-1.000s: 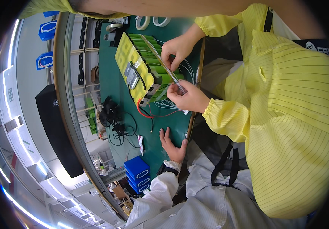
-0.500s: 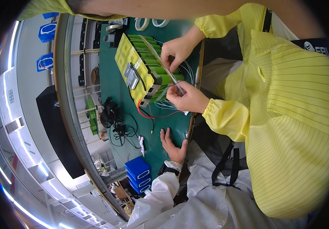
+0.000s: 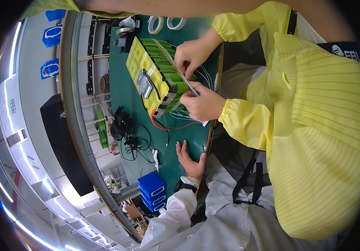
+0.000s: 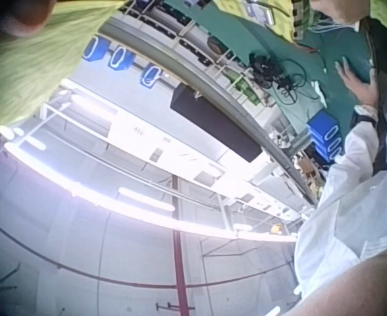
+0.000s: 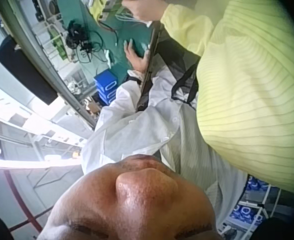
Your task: Assembling or repairing a large battery pack by organizing wires and applying tape.
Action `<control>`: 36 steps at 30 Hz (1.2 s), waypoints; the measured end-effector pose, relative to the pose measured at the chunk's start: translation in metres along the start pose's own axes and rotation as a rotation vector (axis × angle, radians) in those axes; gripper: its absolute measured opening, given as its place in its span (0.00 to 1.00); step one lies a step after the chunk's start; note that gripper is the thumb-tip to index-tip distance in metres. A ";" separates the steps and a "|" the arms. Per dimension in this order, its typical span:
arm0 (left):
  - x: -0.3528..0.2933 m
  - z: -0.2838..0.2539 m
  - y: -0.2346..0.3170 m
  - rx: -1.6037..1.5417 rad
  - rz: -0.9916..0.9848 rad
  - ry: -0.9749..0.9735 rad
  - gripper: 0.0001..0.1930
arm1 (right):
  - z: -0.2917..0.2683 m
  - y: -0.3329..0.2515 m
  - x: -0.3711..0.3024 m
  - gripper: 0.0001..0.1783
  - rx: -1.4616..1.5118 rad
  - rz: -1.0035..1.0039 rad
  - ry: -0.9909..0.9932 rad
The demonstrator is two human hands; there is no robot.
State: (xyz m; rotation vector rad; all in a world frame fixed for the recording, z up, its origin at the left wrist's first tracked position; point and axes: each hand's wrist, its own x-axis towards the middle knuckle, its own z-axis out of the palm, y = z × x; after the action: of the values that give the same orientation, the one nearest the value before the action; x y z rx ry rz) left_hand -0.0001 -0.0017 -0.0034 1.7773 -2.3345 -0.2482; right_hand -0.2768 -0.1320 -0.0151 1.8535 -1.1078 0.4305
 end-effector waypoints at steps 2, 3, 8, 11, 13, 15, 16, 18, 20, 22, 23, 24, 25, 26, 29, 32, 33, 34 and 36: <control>0.001 0.000 0.001 0.001 0.007 -0.003 0.48 | 0.002 -0.001 -0.001 0.20 0.035 0.005 -0.002; 0.002 0.001 0.002 0.001 0.012 -0.006 0.48 | 0.002 -0.001 -0.002 0.19 0.056 0.008 -0.003; -0.002 -0.008 -0.003 0.064 0.013 0.033 0.47 | -0.007 -0.008 0.012 0.17 -0.055 -0.098 -0.028; 0.000 -0.003 0.001 0.045 0.023 0.010 0.46 | -0.022 0.002 -0.001 0.16 -0.015 -0.137 -0.120; 0.000 -0.001 0.002 0.039 0.034 0.009 0.46 | -0.026 0.006 -0.008 0.17 -0.105 -0.087 -0.055; -0.001 -0.003 0.002 0.042 0.023 0.015 0.46 | -0.025 0.004 -0.008 0.18 -0.103 -0.051 -0.041; -0.001 -0.003 0.002 0.041 0.019 0.017 0.46 | -0.023 0.002 -0.008 0.18 -0.105 -0.013 -0.035; -0.001 -0.003 0.002 0.045 0.018 0.017 0.46 | -0.021 -0.002 -0.008 0.18 -0.119 -0.013 -0.048; -0.001 -0.003 0.002 0.049 0.020 0.017 0.46 | -0.022 0.000 -0.008 0.18 -0.137 -0.012 -0.061; -0.001 -0.004 -0.001 0.044 0.023 0.018 0.47 | -0.022 -0.004 -0.004 0.17 -0.273 -0.021 -0.050; -0.001 -0.005 -0.003 0.046 0.019 0.024 0.47 | -0.023 -0.008 -0.001 0.17 -0.272 -0.022 -0.042; -0.001 -0.007 -0.006 0.033 0.001 0.028 0.47 | -0.024 -0.013 0.002 0.17 -0.316 -0.031 -0.030; 0.000 -0.005 -0.004 0.012 -0.006 0.018 0.48 | -0.029 -0.010 -0.001 0.16 -0.364 -0.039 -0.037; 0.001 -0.002 -0.002 0.008 0.001 0.011 0.48 | -0.032 -0.006 -0.005 0.16 -0.369 -0.038 -0.047; 0.004 0.000 0.002 0.035 0.033 0.014 0.47 | -0.035 0.018 -0.019 0.11 -0.307 -0.154 0.183; 0.002 -0.004 0.002 0.032 0.039 0.034 0.47 | -0.025 0.026 -0.029 0.05 0.061 0.280 0.209; -0.001 -0.011 -0.004 0.060 0.018 0.051 0.47 | -0.025 0.031 -0.018 0.05 0.486 0.565 0.306; -0.005 -0.018 -0.011 0.090 -0.006 0.070 0.47 | -0.013 0.021 -0.007 0.05 0.495 0.560 0.351; -0.002 -0.003 0.004 0.027 0.051 0.046 0.47 | 0.001 0.023 -0.042 0.05 0.656 0.610 0.118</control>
State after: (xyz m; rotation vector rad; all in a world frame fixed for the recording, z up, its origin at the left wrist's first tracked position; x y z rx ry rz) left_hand -0.0029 0.0016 0.0004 1.7144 -2.3582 -0.1668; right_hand -0.3184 -0.1156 -0.0313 1.9504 -1.5681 1.3704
